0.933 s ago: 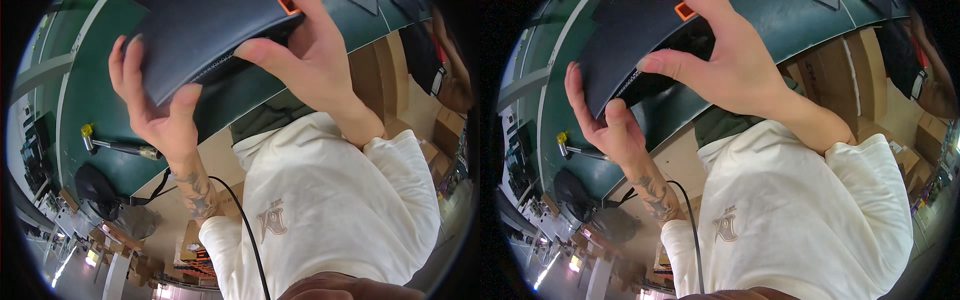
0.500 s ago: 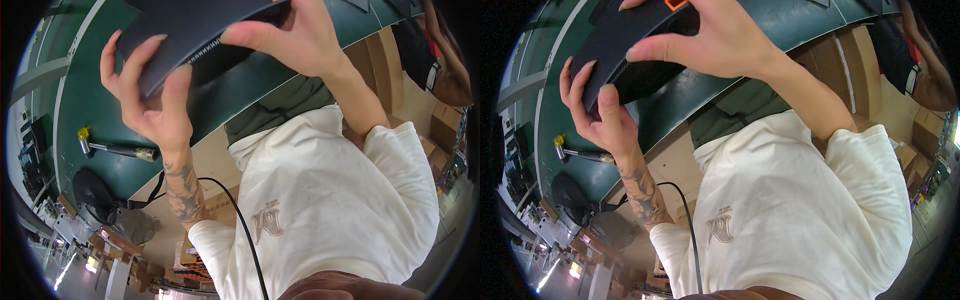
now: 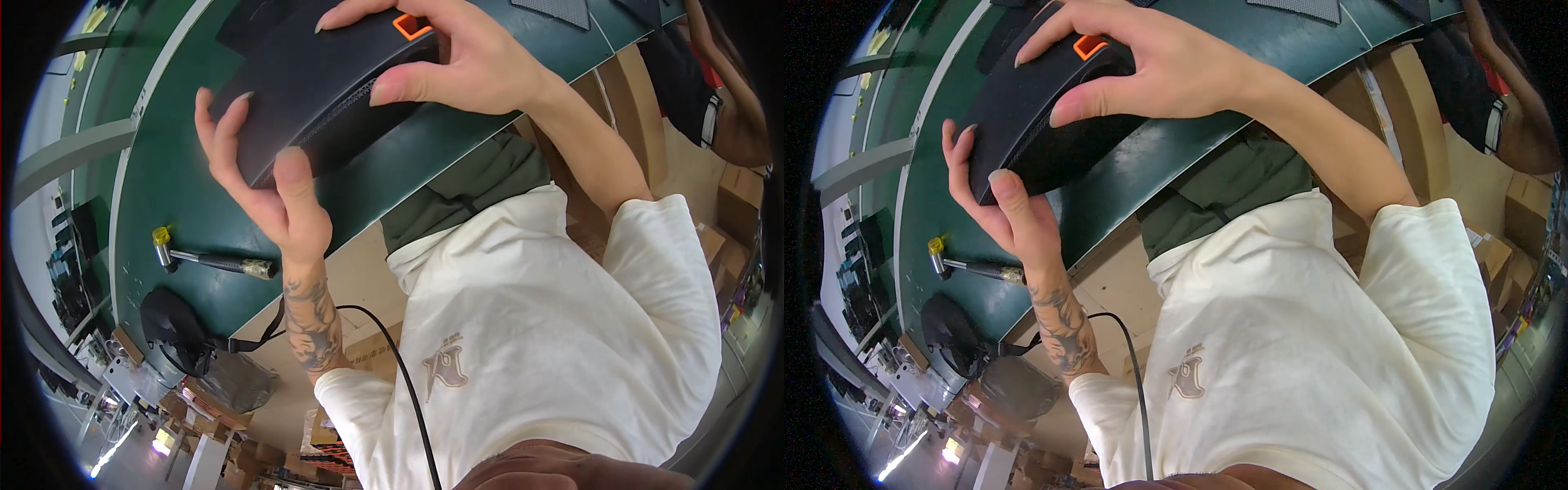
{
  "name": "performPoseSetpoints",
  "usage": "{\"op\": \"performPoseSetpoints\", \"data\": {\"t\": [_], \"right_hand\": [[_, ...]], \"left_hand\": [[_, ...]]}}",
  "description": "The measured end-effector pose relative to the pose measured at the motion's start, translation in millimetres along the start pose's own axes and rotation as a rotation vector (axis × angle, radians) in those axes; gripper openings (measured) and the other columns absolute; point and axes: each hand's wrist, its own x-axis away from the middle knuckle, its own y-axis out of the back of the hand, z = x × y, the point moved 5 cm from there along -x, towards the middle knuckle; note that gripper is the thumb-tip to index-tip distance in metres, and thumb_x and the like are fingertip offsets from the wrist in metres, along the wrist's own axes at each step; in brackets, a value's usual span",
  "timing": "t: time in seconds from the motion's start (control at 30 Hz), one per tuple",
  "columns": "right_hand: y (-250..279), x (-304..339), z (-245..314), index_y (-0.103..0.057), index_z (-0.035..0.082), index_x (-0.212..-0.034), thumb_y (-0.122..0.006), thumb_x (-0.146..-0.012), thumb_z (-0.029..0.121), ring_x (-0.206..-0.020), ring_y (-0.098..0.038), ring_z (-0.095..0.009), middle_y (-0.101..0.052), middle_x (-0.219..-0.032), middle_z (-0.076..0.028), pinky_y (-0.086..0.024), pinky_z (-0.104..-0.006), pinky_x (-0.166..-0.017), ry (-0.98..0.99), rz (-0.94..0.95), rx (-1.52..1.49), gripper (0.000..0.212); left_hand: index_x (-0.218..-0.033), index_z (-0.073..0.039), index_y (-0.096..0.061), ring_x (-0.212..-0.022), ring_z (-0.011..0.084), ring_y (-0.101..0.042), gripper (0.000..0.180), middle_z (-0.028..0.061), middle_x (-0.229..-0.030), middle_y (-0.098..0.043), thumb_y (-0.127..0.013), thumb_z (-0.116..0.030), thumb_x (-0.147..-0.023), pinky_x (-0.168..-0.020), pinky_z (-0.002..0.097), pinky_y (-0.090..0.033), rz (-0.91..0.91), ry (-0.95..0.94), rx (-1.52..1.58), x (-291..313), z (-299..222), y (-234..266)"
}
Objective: The person repeatedly assembles small black speakers by placing a textured mesh grille onto the speaker face and tapping it into place with a rubber mallet. The person handles multiple speaker units one at a time, tapping the grille edges to secure them before moving to the next unit.
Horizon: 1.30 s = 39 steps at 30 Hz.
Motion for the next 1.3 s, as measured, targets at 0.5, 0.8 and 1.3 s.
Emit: {"op": "performPoseSetpoints", "data": {"t": [0.5, 0.8, 1.3], "right_hand": [[-17, -14, 10, -0.047, 0.003, -0.138, -0.078, -0.091, 0.023, -0.122, -0.048, -0.031, -0.041, -0.128, -0.019, -0.043, -0.0369, -0.107, 0.201, -0.078, 0.23, 0.06], [-13, -2, 13, -0.048, 0.005, -0.14, -0.081, -0.088, 0.02, -0.131, -0.046, -0.037, -0.041, -0.137, -0.023, -0.042, -0.0366, -0.108, 0.052, -0.059, 0.315, 0.064], [-20, -23, 34, -0.049, 0.002, -0.143, -0.079, -0.094, 0.035, -0.124, -0.048, -0.02, -0.051, -0.137, -0.012, -0.04, -0.0333, -0.108, -0.191, -0.051, 0.266, 0.066]], "left_hand": [[-0.143, -0.002, -0.043, -0.136, 0.0335, -0.05, 0.067, 0.0222, -0.165, -0.024, -0.074, -0.039, -0.096, -0.112, 0.0461, -0.047, -0.118, 0.142, 0.235, -5, -1, 1], [-0.14, -0.002, -0.051, -0.139, 0.0351, -0.048, 0.066, 0.0267, -0.161, -0.032, -0.077, -0.038, -0.093, -0.115, 0.0456, -0.042, 0.007, 0.077, 0.211, -6, 3, 9], [-0.137, 0.0, -0.054, -0.143, 0.0269, -0.043, 0.046, 0.0205, -0.16, -0.039, -0.065, -0.025, -0.101, -0.118, 0.0406, -0.035, -0.199, 0.202, -0.092, 17, -22, 7]]}}
